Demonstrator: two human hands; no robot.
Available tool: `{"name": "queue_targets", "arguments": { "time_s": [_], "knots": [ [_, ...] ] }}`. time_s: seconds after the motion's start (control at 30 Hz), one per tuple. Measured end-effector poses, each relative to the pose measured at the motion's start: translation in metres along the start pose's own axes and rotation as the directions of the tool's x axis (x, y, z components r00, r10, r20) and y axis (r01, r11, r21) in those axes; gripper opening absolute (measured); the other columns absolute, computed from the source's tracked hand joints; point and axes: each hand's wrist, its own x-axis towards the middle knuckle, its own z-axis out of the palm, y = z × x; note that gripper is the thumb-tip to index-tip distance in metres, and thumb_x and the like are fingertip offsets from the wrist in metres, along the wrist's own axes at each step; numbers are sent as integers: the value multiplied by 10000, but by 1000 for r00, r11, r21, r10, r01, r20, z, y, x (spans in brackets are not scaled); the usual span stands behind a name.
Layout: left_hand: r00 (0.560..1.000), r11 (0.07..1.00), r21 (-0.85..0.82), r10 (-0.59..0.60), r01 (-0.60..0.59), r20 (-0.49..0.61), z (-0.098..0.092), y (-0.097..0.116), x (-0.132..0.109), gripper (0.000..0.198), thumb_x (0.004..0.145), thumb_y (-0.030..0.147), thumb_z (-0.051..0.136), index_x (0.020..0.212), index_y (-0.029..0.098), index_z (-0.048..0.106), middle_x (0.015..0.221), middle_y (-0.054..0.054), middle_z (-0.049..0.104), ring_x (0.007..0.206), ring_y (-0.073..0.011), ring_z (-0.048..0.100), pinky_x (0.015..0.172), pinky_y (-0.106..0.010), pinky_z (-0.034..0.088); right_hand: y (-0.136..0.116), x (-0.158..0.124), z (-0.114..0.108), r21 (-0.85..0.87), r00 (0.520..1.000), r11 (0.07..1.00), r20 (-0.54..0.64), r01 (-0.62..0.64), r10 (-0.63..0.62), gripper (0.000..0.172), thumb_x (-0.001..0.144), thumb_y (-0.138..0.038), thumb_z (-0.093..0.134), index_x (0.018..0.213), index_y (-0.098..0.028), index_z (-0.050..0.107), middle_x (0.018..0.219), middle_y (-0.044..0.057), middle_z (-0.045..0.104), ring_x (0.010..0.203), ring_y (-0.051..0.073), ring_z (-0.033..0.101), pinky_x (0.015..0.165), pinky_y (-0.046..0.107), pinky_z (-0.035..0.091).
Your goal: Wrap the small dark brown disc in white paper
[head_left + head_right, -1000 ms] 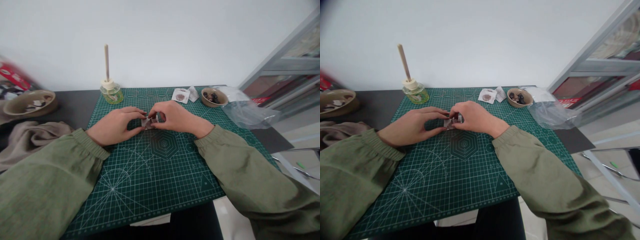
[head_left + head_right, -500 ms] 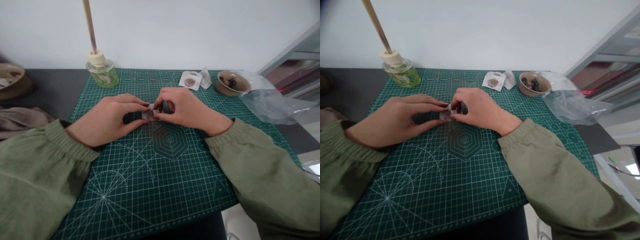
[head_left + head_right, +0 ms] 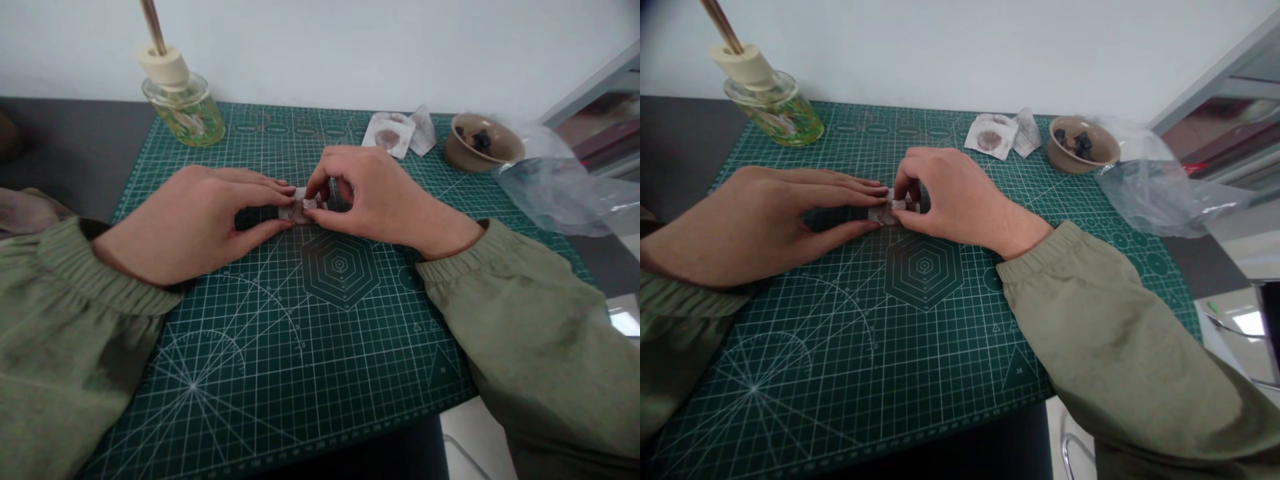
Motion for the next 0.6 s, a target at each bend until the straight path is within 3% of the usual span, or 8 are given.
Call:
{"name": "queue_targets", "arguments": {
  "time_s": [0.13,0.23,0.4,0.6],
  "knots": [
    [1000,1000,-3,-19,19,-9,1,2,-1,575,1305,699,576,1531,293,914,1541,-2,929,1435,-395,910,1332,-662,694,-5,0,-1,-28,1000,1000,9,-6,7,160,1085,-367,945,1071,-227,871,1097,78,863,991,273,795,967,427,589],
    [999,1000,2,-13,13,-37,3,2,-2,613,1298,748,539,1521,324,922,1526,1,934,1418,-378,918,1324,-618,702,-12,0,-4,-73,999,997,27,-32,34,67,1084,-283,905,1069,-227,871,1096,67,886,988,262,808,944,406,590],
    [997,999,-28,-35,33,-69,4,4,-5,486,1287,640,650,1472,303,947,1534,-29,932,1429,-370,910,1363,-568,679,-16,1,-7,-97,997,994,60,-45,51,60,1109,-284,890,1082,-233,874,1078,77,895,960,267,800,919,416,592],
    [997,999,-8,-44,43,-63,5,4,-7,494,1303,652,637,1496,310,937,1503,-6,942,1472,-383,899,1385,-636,666,-17,3,-3,-94,999,995,23,-46,48,47,1062,-228,911,1036,-230,872,987,51,855,895,250,775,855,397,559]
  ]
}}
